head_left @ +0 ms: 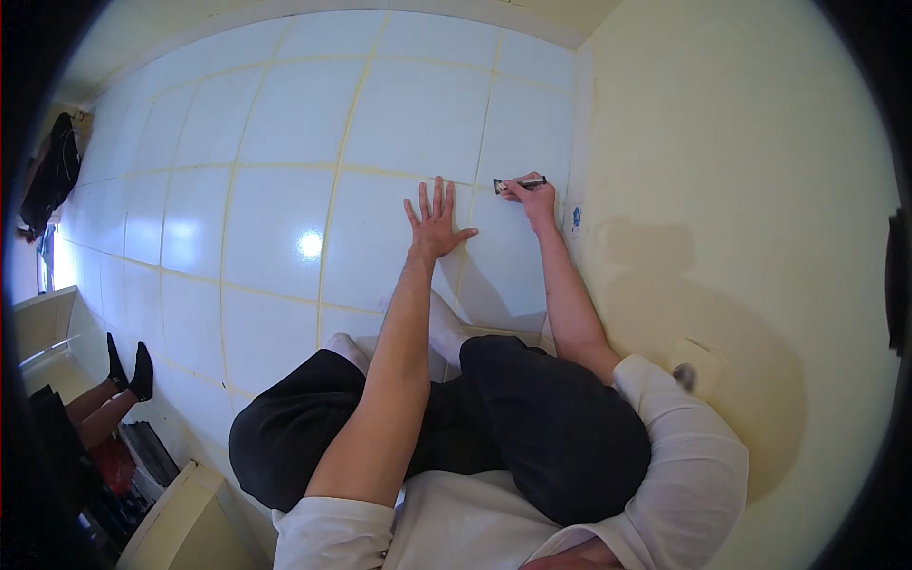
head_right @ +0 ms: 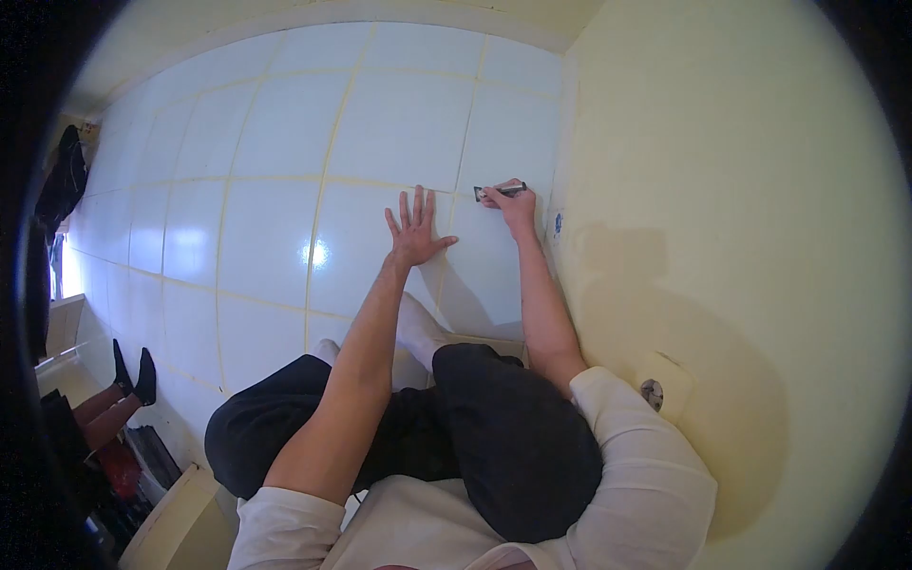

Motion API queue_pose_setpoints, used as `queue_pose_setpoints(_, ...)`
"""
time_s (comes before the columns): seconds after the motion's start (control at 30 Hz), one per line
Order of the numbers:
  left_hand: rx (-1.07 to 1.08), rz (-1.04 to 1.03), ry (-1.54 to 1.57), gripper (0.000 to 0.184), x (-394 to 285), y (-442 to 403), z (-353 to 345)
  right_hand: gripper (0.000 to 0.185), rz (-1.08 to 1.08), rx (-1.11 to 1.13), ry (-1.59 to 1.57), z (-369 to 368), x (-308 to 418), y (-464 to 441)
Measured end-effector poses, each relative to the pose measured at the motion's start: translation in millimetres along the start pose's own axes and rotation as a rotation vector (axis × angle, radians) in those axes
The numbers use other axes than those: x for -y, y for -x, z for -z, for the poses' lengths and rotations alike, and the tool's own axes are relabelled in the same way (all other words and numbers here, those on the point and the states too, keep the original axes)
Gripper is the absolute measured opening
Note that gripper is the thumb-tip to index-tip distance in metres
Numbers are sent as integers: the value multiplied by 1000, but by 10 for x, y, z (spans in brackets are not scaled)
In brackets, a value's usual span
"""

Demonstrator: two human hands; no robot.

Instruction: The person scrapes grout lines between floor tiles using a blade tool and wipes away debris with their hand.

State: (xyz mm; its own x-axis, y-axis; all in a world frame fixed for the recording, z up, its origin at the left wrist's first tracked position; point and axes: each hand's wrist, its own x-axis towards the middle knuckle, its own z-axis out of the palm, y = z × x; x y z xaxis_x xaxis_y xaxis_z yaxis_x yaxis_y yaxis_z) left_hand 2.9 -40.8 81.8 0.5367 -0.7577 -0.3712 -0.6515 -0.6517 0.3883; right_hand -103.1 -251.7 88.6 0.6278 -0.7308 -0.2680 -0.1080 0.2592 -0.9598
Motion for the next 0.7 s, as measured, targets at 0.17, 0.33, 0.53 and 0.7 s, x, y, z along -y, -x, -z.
queue_pose_setpoints(0.17,-20,19,-18,112,-43,23,1,13,-27,-61,-17,-20,-25,13)
queue_pose_setpoints(0.33,-30,-98,-104,80,-232,66,81,13,21,-132,-269,39,-113,-71)
queue_pose_setpoints(0.53,-77,-129,-37,70,-476,23,-80,13,-32,-60,-154,92,-100,-1)
queue_pose_setpoints(0.7,-93,-109,-18,79,-466,-18,-128,11,-74,-37,-51,113,-75,5)
